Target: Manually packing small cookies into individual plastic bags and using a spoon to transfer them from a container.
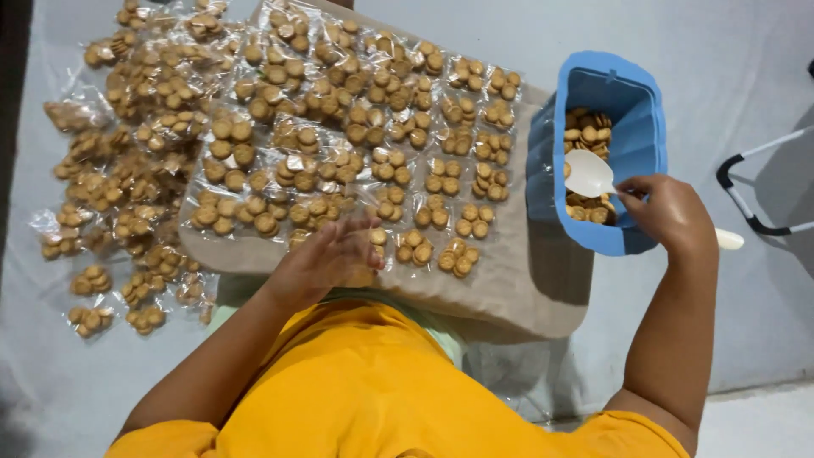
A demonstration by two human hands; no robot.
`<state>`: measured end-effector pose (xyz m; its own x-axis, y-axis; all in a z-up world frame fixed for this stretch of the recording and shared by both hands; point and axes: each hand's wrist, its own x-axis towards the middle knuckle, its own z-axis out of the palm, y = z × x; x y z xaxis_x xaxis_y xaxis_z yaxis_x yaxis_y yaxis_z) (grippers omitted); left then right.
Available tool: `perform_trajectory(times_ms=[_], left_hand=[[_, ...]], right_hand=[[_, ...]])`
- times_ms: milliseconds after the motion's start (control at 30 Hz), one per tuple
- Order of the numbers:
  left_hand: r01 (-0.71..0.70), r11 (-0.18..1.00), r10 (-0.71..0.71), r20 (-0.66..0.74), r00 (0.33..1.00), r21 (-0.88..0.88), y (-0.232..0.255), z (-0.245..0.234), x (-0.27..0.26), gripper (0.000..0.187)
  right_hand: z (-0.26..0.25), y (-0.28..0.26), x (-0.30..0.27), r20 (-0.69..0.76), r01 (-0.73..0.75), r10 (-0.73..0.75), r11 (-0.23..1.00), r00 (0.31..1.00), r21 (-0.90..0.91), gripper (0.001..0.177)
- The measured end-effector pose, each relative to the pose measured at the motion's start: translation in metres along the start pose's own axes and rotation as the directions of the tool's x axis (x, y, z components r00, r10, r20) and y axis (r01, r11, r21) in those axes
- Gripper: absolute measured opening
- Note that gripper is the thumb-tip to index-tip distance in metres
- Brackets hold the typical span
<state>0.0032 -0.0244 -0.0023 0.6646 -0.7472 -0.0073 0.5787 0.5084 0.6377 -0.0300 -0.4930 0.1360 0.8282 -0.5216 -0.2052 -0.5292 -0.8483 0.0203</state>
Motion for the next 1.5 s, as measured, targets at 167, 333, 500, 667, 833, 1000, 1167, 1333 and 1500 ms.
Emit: perform_trajectory(times_ms=[167,333,500,667,833,1000,1167,1333,1500], left_hand=[[0.062,0.998,-0.062,-0.011,0.998,0.010,-0.005,-0.001,0.010,0.062],[0.073,0.996,-0.071,0.038,0.997,-0.052,-0.007,0.004,0.013,0.060],[0.064,0.997,-0.063,0.035,0.997,-0.030,-0.006,0.003,0.014,0.060],[0.081,0.996,-0.080,0.028,0.996,-0.041,-0.006,0.005,0.015,0.061],[0.149,0.989,-0.149,-0.019,0.989,-0.016,-0.010,0.001,0.023,0.062],[0.184,0.983,-0.184,0.006,0.983,0.024,-0.015,0.004,0.035,0.060],[0.212,0.976,-0.211,-0.033,0.977,0.047,-0.027,0.010,0.046,0.055],[0.252,0.968,-0.252,-0.004,0.968,-0.006,-0.039,0.006,0.050,0.054],[0.268,0.963,-0.268,0.020,0.963,0.001,-0.033,0.017,0.047,0.065]], right_hand=[[0.004,0.011,0.003,0.028,0.054,-0.055,0.997,0.998,0.049,0.027],[0.011,0.008,0.001,0.003,0.128,-0.129,0.991,0.992,0.041,0.026],[0.007,0.018,-0.004,0.079,0.133,-0.136,0.990,0.988,0.038,0.027],[0.001,0.023,-0.007,0.043,0.099,-0.104,0.990,0.994,0.103,0.024],[-0.007,0.030,-0.006,0.057,0.053,-0.061,0.990,0.997,0.130,0.024],[-0.021,0.029,-0.019,-0.004,0.082,-0.082,0.993,0.997,0.082,0.023],[-0.034,0.019,-0.037,-0.117,0.286,-0.280,0.957,0.953,0.043,0.019],[-0.037,-0.019,-0.045,-0.146,0.507,-0.492,0.857,0.858,0.090,0.023],[-0.034,-0.067,-0.049,-0.101,0.684,-0.679,0.705,0.727,0.185,0.028]])
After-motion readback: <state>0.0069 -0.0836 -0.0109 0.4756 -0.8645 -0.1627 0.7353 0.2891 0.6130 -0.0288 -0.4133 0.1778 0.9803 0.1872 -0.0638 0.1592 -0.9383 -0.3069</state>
